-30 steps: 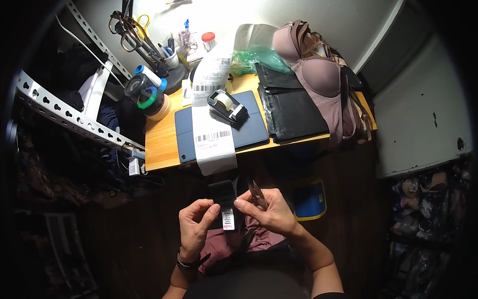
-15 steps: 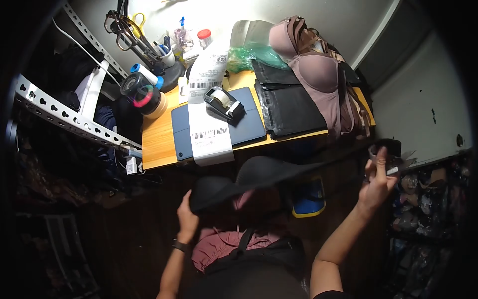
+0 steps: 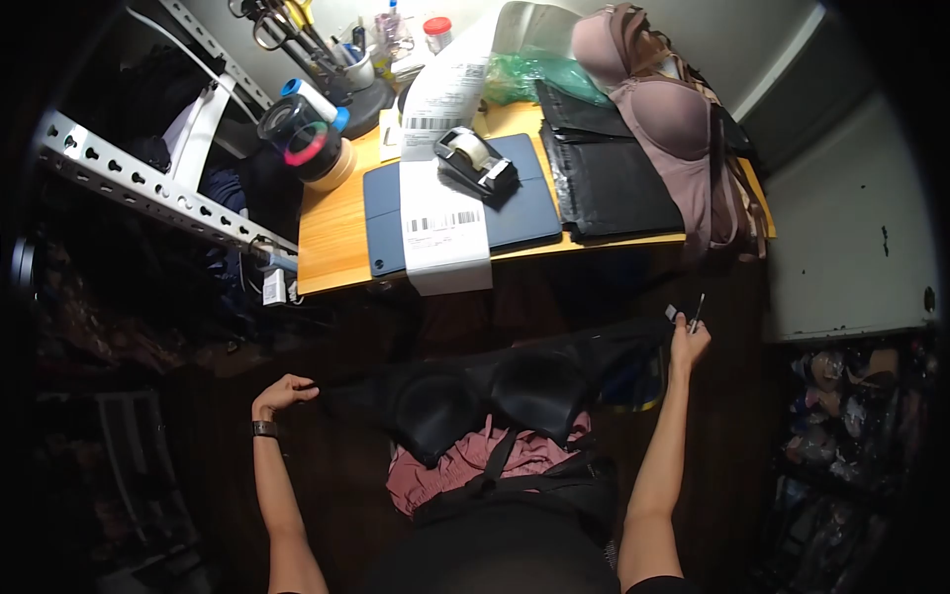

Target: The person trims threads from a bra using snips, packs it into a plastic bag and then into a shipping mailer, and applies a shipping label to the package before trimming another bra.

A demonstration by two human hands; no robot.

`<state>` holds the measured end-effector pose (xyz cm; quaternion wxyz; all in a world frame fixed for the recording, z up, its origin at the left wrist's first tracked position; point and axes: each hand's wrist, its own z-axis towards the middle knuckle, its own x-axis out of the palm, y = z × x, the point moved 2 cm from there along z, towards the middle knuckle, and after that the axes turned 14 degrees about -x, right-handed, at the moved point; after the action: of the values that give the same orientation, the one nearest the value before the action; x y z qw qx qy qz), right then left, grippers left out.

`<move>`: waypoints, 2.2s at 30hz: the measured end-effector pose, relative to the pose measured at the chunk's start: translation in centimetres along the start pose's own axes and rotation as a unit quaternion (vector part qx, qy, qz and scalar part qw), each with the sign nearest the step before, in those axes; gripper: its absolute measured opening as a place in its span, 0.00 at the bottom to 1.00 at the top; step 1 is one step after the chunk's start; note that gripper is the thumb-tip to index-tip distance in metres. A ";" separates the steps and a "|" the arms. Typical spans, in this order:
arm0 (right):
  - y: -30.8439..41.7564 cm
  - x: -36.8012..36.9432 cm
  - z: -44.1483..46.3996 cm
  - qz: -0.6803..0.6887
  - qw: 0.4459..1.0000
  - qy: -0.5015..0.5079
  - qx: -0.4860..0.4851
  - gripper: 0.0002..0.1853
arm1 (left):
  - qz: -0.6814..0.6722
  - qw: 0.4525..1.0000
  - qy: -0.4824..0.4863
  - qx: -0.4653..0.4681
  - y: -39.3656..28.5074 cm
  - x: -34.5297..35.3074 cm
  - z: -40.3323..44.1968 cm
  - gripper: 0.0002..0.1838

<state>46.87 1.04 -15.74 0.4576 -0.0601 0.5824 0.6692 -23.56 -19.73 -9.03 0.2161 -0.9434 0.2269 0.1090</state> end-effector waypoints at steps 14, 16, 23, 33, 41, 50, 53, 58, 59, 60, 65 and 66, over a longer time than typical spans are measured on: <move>5.2 -3.6 2.7 0.070 0.996 -0.010 -0.053 0.16 | -0.550 0.812 0.157 0.115 3.1 -0.4 -1.4 0.21; 5.7 -3.9 2.7 0.092 0.994 -0.013 -0.055 0.16 | -0.547 0.810 0.170 0.123 2.9 -0.5 -1.3 0.21; 8.0 -5.3 2.9 0.107 0.994 -0.004 -0.034 0.19 | -0.543 0.805 0.187 0.146 2.0 -0.5 -2.0 0.23; 21.9 -7.0 -1.2 0.103 0.947 0.264 -0.154 0.05 | -0.457 0.872 -0.002 0.174 -5.7 2.0 -7.4 0.23; 35.1 -0.3 -14.6 0.399 0.688 0.512 -0.325 0.23 | -0.531 0.811 0.074 0.234 -12.6 9.1 -13.0 0.20; 38.5 1.4 -16.7 0.428 0.686 0.400 -0.431 0.19 | -0.607 0.751 0.050 0.257 -14.9 12.1 -14.1 0.23; 37.7 1.0 -16.6 0.520 0.663 0.478 -0.250 0.15 | -0.648 0.714 0.067 0.258 -15.4 11.7 -14.1 0.23; 39.4 -0.4 -16.3 0.461 0.702 0.391 -0.376 0.24 | -0.626 0.731 0.077 0.261 -16.2 11.6 -15.0 0.23; 39.7 -0.1 -16.4 0.393 0.716 0.372 -0.441 0.27 | -0.624 0.738 0.069 0.248 -16.3 12.0 -15.0 0.23; 39.4 0.7 -16.7 0.396 0.711 0.351 -0.463 0.27 | -0.623 0.744 0.061 0.235 -16.4 12.3 -15.0 0.23; 38.6 1.4 -16.5 0.424 0.688 0.358 -0.468 0.26 | -0.615 0.751 0.046 0.234 -16.4 12.7 -15.0 0.23; 38.7 1.2 -16.1 0.464 0.668 0.388 -0.433 0.25 | -0.630 0.731 0.076 0.251 -16.5 12.6 -14.9 0.23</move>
<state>12.44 -7.99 6.52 -0.2569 -0.2282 0.3048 0.8883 -3.10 -18.13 6.21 0.4463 -0.7865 -0.3847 -0.1850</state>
